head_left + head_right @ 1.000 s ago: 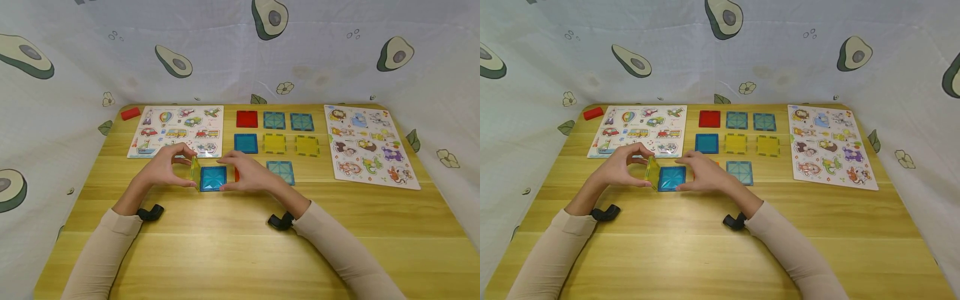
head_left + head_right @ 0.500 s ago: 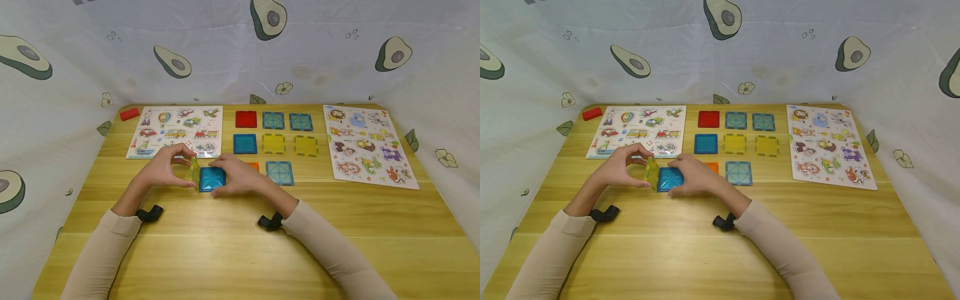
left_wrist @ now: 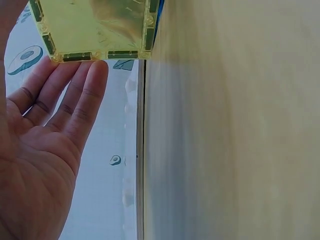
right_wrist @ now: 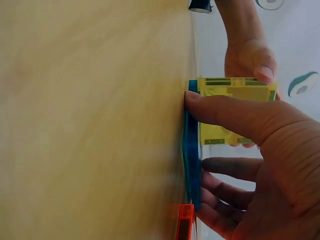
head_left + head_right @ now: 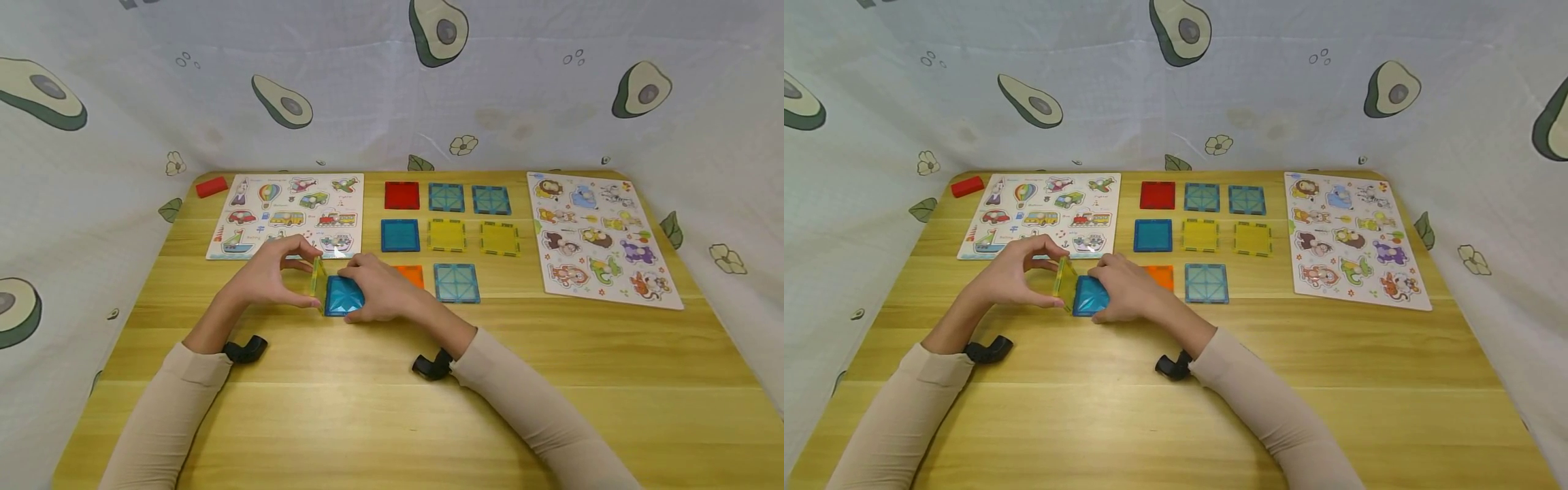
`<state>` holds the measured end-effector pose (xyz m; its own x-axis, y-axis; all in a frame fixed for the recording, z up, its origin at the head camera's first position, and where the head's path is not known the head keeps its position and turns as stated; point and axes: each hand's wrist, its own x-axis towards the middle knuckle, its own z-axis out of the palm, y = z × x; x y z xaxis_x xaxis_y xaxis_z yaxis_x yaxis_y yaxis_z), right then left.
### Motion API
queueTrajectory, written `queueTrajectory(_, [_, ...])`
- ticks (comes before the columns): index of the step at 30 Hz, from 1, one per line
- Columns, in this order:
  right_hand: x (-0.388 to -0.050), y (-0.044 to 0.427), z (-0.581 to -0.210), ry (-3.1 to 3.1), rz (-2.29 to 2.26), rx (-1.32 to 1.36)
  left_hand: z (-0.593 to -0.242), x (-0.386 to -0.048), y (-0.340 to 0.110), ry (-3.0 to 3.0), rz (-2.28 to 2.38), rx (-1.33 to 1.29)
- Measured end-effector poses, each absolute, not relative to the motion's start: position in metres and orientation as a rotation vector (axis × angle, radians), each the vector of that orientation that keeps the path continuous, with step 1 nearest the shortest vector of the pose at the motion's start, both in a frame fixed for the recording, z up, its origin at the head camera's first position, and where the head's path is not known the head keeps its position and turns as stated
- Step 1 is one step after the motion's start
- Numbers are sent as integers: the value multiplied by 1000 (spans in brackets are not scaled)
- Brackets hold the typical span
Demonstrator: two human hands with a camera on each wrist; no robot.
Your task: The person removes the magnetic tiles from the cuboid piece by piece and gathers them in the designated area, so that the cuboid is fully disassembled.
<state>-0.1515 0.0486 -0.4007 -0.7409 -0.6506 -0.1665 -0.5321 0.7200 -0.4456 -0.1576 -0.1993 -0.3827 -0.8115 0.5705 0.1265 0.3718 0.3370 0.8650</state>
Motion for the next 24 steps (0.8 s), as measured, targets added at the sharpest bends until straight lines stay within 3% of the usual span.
queueTrajectory(24, [-143, 79, -377, 2653, -795, -889, -379, -156, -198, 2401, 1479, 838])
